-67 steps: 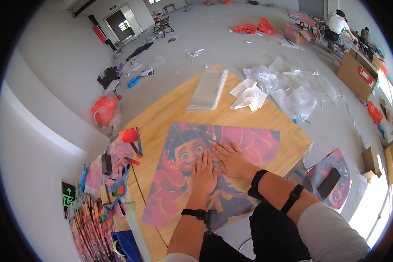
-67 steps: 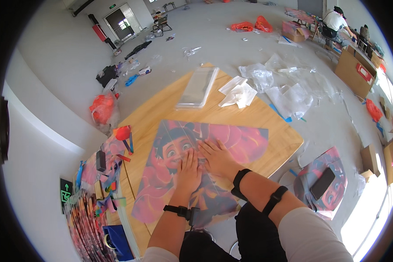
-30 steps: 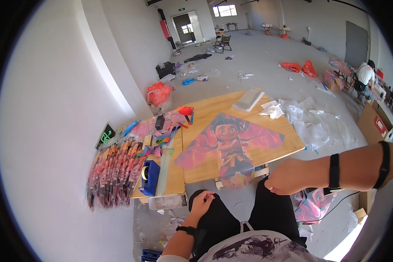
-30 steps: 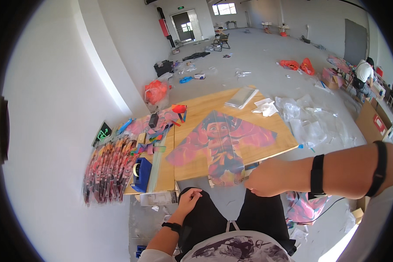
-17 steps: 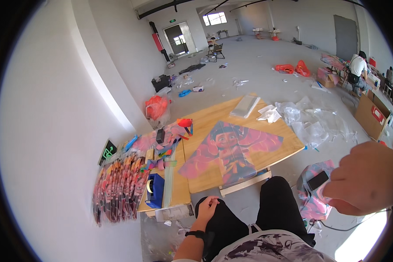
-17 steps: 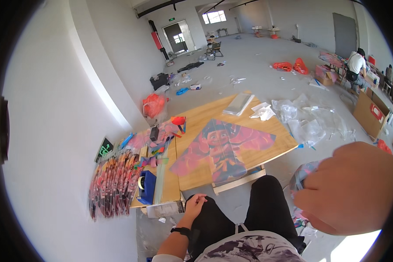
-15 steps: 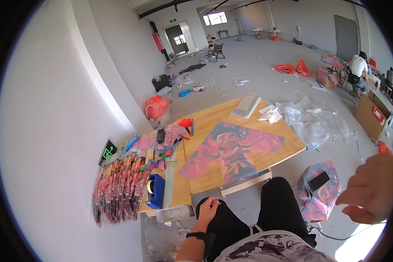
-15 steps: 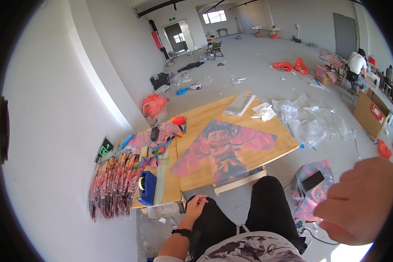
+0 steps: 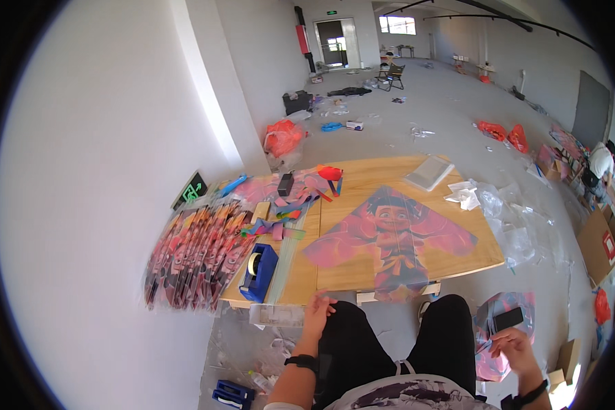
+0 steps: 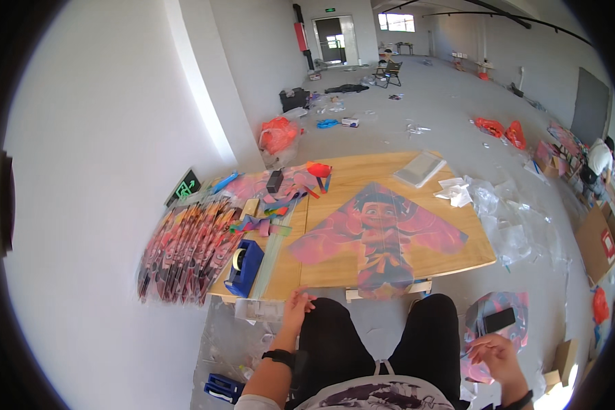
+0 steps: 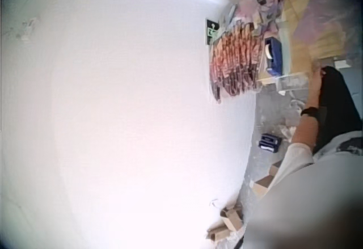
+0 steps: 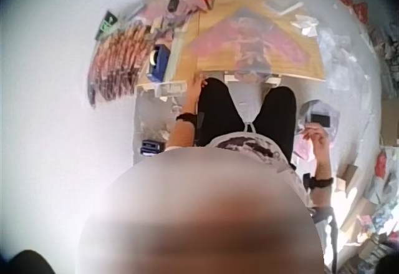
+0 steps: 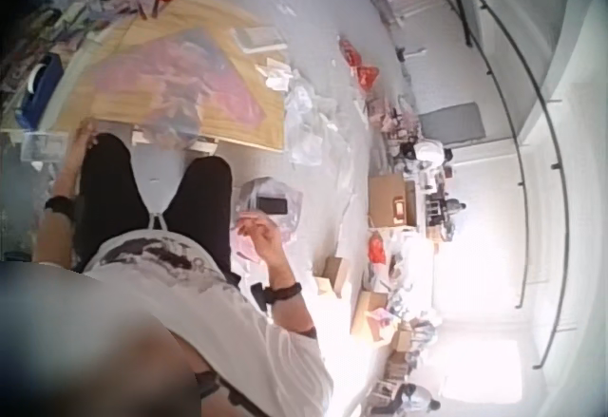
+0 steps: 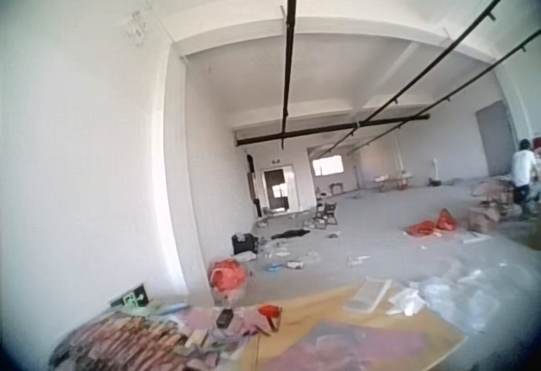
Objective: The person is assembling a kite by attaching support rods and tape to the kite fabric.
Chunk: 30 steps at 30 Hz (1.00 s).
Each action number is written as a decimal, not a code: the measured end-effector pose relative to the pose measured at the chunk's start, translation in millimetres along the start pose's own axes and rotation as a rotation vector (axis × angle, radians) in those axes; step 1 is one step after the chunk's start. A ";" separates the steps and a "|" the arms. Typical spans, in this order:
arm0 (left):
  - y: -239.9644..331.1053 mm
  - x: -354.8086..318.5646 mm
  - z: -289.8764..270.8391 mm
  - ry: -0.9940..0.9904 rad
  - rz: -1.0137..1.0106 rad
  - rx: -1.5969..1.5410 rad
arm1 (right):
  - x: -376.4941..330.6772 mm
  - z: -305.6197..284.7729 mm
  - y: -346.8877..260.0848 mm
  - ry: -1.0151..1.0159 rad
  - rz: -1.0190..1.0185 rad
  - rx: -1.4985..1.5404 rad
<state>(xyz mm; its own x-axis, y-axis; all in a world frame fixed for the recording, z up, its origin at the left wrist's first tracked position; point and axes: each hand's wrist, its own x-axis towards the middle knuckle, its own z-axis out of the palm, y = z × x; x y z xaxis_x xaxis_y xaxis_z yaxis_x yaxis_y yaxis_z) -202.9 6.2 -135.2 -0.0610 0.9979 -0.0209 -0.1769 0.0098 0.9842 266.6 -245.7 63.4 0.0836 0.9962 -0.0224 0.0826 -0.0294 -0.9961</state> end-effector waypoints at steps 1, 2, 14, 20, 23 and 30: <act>-1.9 2.7 -13.9 0.028 -0.010 -0.003 | 11.7 9.2 23.4 -0.020 0.036 0.051; -5.8 0.8 -29.6 0.185 -0.039 -0.046 | 20.7 16.1 42.2 -0.051 0.062 0.107; -15.7 -5.9 -227.2 1.004 0.094 0.245 | 52.7 55.4 137.5 0.017 0.142 0.090; 19.3 34.4 -277.4 0.819 0.269 0.877 | 63.7 45.1 153.5 0.278 0.175 0.161; 28.7 62.3 -289.2 0.722 0.138 1.008 | 66.8 48.1 149.0 0.263 0.205 0.141; 23.9 98.7 -282.8 0.821 -0.163 1.084 | 61.6 70.7 118.1 0.300 0.232 0.070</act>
<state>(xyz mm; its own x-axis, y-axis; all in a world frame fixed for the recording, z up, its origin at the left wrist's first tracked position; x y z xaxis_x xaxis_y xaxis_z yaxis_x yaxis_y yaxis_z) -490.9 86.9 -163.5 -0.7407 0.6597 0.1272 0.5887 0.5461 0.5960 211.2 -182.0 -61.6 0.3795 0.8954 -0.2329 -0.0400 -0.2357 -0.9710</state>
